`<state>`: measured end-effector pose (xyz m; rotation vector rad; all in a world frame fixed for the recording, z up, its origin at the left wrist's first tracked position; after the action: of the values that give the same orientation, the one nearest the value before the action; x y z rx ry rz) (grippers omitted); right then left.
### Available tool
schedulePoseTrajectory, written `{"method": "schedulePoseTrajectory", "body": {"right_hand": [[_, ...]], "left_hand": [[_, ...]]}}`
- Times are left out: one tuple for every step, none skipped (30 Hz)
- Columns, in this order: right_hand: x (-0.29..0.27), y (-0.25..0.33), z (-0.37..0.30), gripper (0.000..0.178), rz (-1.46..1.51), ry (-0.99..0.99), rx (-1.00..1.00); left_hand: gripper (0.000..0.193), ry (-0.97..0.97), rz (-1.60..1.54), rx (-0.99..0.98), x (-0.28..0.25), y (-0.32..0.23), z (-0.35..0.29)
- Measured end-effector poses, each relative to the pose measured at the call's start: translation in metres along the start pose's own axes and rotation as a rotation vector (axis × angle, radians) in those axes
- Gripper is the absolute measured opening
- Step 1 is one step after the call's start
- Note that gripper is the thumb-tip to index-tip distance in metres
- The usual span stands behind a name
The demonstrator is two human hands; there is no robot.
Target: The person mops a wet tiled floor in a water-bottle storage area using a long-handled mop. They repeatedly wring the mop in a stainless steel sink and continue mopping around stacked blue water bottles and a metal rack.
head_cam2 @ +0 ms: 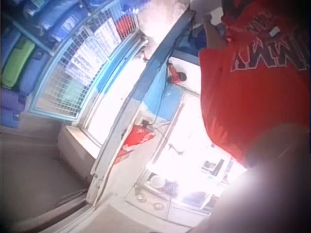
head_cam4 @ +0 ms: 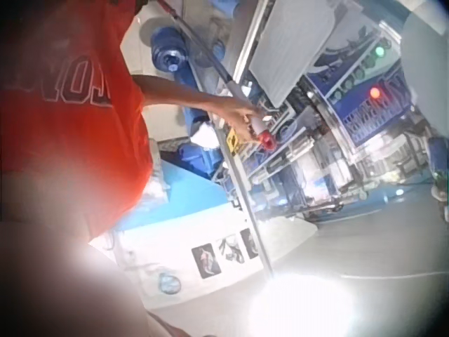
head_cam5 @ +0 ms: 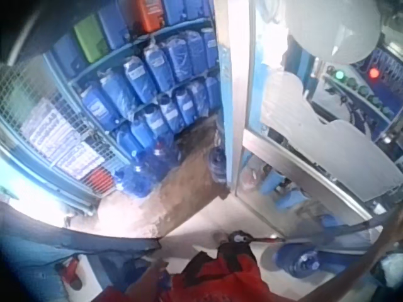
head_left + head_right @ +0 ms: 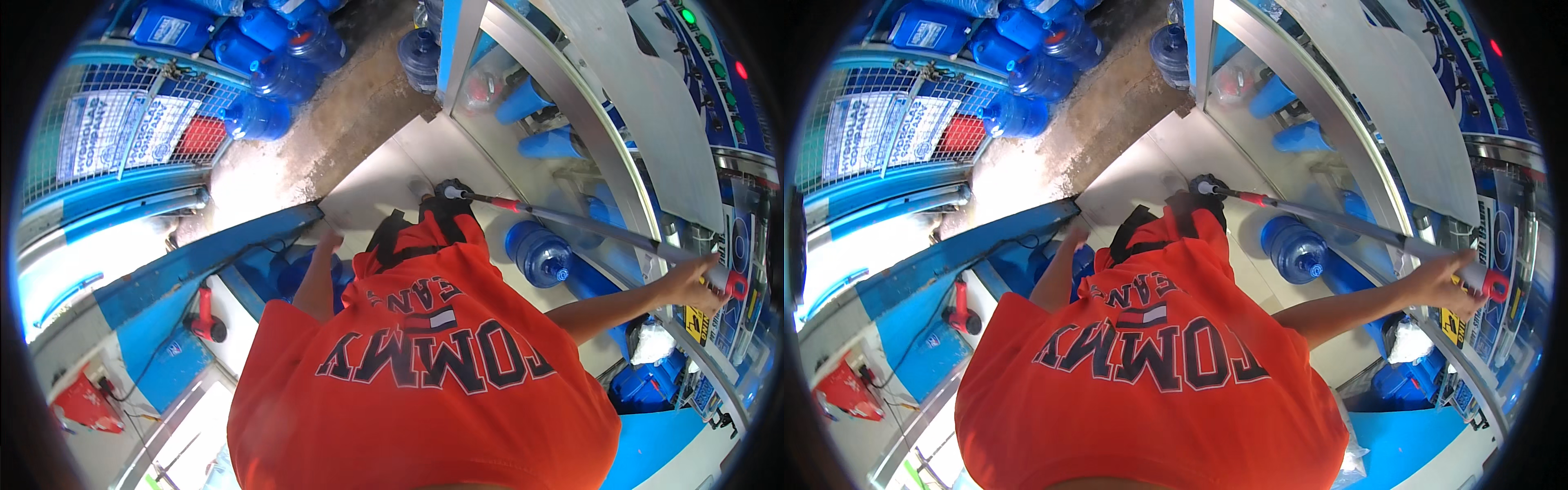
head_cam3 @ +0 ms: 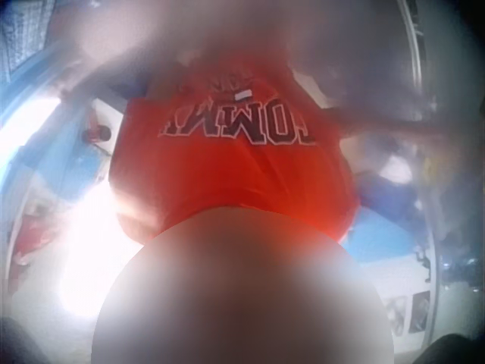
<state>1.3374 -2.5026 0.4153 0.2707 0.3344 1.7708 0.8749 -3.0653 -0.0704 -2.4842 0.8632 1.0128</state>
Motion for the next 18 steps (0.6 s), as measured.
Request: {"method": "schedulePoseTrajectory", "body": {"right_hand": [[0.003, -0.012, -0.004, 0.066, 0.053, 0.002, 0.150], [0.004, -0.025, -0.010, 0.065, 0.159, -0.059, 0.282], [0.004, -0.040, -0.015, 0.064, 0.222, -0.104, 0.412], [0.001, -0.055, -0.018, 0.064, 0.309, -0.173, 0.490], [-0.004, -0.073, -0.015, 0.057, -0.014, -0.088, 0.520], [-0.009, -0.088, -0.017, 0.055, -0.049, -0.083, 0.447], [-0.011, -0.102, -0.026, 0.053, -0.052, -0.042, 0.501], [-0.016, -0.111, -0.032, 0.052, -0.011, -0.025, 0.501], [-0.023, -0.118, -0.037, 0.050, 0.021, -0.007, 0.510], [-0.029, -0.122, -0.041, 0.048, 0.051, 0.013, 0.526], [-0.036, -0.124, -0.039, 0.047, 0.081, -0.001, 0.551], [-0.042, -0.124, -0.034, 0.045, 0.116, -0.044, 0.569], [-0.048, -0.124, -0.026, 0.044, 0.153, -0.102, 0.577], [-0.049, -0.123, -0.015, 0.038, 0.259, -0.183, 0.530], [-0.051, -0.127, -0.001, 0.039, 0.258, -0.234, 0.568], [-0.053, -0.132, 0.015, 0.040, 0.356, -0.241, 0.496], [-0.054, -0.143, 0.025, 0.039, 0.288, -0.266, 0.562], [-0.053, -0.157, 0.036, 0.037, 0.276, -0.271, 0.557]], "left_hand": [[0.023, 0.195, -0.458, -0.553, 0.017, 0.025, -0.027], [0.022, 0.261, -0.519, -0.570, 0.024, 0.032, -0.039], [0.022, 0.318, -0.578, -0.585, 0.027, 0.039, -0.052], [0.022, 0.354, -0.602, -0.536, 0.025, 0.038, -0.052], [0.022, 0.366, -0.602, -0.463, 0.020, 0.036, -0.050], [0.022, 0.381, -0.599, -0.392, 0.013, 0.030, -0.043], [0.022, 0.392, -0.583, -0.338, 0.003, 0.025, -0.029], [0.023, 0.399, -0.570, -0.284, -0.007, 0.020, -0.012], [0.023, 0.391, -0.561, -0.249, -0.021, 0.015, 0.010], [0.024, 0.377, -0.563, -0.208, -0.033, 0.006, 0.028], [0.025, 0.353, -0.575, -0.169, -0.050, -0.002, 0.048], [0.026, 0.309, -0.610, -0.134, -0.067, -0.011, 0.068], [0.026, 0.262, -0.659, -0.102, -0.088, -0.023, 0.092], [0.027, 0.209, -0.727, -0.078, -0.110, -0.037, 0.115], [0.028, 0.148, -0.804, -0.066, -0.130, -0.051, 0.137], [0.030, 0.094, -0.887, -0.065, -0.150, -0.061, 0.154], [0.028, 0.044, -0.939, -0.035, -0.170, -0.073, 0.171], [0.026, 0.020, -1.011, -0.032, -0.188, -0.086, 0.187]]}}
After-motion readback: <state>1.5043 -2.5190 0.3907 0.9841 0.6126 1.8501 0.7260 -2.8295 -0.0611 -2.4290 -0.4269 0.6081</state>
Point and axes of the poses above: each hand's wrist, its own z-axis towards the middle knuckle, its own x-axis out of the palm, y = z × x, the point moved 2 cm from there along z, towards the middle knuckle, and after that the axes turned 15 degrees about -y, right-handed, at the moved point
